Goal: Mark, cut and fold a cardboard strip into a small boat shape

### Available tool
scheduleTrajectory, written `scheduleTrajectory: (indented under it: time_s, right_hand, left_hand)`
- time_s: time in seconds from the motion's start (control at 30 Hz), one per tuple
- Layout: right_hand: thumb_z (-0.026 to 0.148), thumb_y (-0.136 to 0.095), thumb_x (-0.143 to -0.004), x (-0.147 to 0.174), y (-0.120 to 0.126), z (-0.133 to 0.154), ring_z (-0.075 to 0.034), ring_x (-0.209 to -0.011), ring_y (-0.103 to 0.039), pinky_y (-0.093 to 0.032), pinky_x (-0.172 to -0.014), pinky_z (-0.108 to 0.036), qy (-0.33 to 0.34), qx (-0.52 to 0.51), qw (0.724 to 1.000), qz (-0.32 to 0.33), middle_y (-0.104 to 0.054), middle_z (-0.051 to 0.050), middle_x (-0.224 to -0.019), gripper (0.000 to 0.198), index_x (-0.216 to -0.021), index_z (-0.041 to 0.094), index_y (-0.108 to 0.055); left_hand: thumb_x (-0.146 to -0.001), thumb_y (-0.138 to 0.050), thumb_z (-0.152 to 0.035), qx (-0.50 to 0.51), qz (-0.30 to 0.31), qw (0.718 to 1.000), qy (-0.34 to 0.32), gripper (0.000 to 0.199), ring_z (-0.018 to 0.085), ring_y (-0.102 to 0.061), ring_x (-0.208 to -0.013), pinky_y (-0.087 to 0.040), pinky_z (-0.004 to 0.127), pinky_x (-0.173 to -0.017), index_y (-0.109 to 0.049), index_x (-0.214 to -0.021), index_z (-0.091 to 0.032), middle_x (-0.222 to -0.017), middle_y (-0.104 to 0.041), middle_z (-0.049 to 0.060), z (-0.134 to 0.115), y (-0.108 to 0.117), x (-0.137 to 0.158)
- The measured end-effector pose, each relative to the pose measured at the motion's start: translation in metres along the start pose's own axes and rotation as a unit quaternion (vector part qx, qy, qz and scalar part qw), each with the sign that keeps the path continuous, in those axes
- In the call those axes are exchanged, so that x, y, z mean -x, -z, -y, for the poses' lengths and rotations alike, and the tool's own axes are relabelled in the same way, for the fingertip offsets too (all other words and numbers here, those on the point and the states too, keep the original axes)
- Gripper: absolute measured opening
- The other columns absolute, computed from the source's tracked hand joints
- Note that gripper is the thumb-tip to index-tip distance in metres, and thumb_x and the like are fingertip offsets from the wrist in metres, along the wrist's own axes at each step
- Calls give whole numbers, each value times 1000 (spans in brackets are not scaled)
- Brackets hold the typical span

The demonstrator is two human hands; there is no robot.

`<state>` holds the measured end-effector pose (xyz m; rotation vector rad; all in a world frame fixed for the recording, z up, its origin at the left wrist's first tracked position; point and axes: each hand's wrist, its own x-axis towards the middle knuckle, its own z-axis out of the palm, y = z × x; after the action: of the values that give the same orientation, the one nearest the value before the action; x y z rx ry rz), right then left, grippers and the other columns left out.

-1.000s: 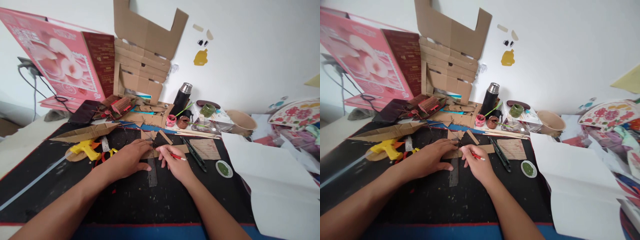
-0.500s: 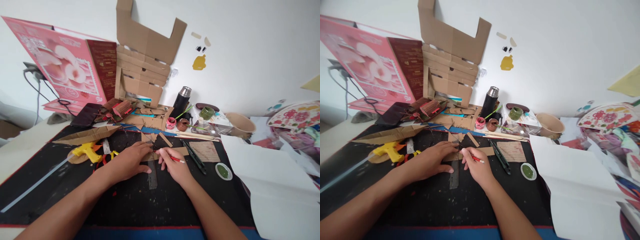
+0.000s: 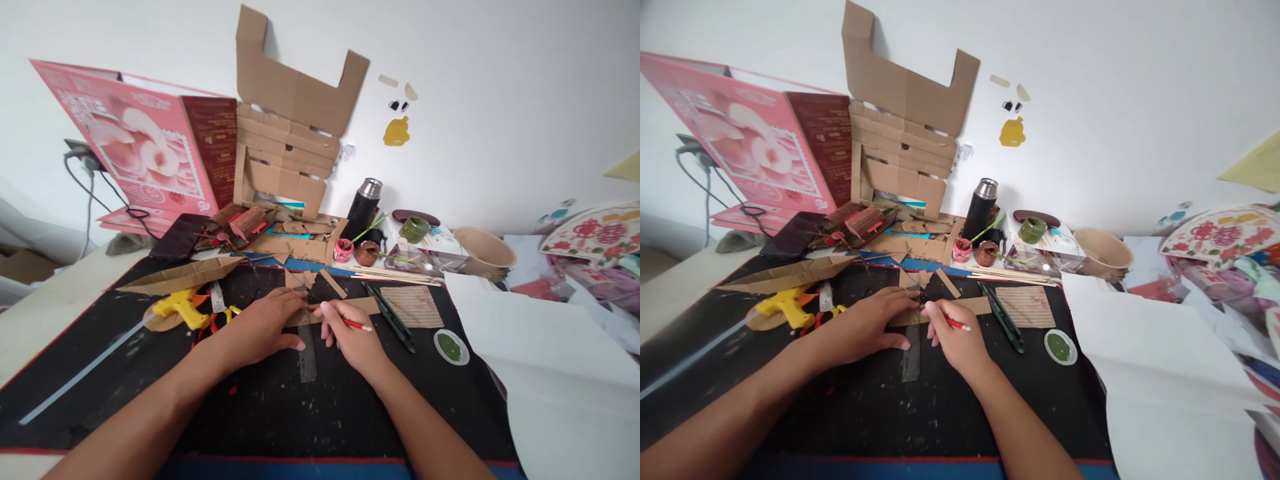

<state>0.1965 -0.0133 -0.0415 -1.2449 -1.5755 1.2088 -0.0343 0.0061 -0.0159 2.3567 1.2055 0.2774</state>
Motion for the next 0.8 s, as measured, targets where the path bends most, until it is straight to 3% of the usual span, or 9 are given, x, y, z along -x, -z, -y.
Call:
scheduleTrajectory:
  time_s: [0.47, 0.67, 0.8]
  right_hand:
    - [83, -51, -103, 1, 4, 6, -14, -43, -58, -44, -50, -25, -18, 18, 1000, 5, -59, 2, -47, 72, -85, 19, -80]
    - [94, -57, -91, 2, 2, 8, -14, -35, -52, -42, -44, -25, -48, -49, 998, 8, -47, 5, -39, 79, -69, 20, -72]
    - [91, -63, -90, 1, 2, 12, -13, -34, -52, -41, -43, -24, -43, -81, 996, -15, -46, 6, -39, 75, -69, 20, -71]
  left_hand:
    - [-86, -94, -34, 7, 9, 1000, 0, 66, 38, -50, -157, -44, 55, -128, -67, -145, -20, -165, -60, 16, -2, 3, 1]
    - [-87, -92, -34, 7, 5, 1000, 1, 66, 38, -50, -157, -43, 56, -129, -67, -147, -21, -165, -60, 15, 0, 2, 1]
    - [-88, -90, -36, 12, -5, 1000, -12, 64, 38, -51, -156, -45, 56, -127, -67, -146, -23, -163, -62, 15, 4, 0, 2]
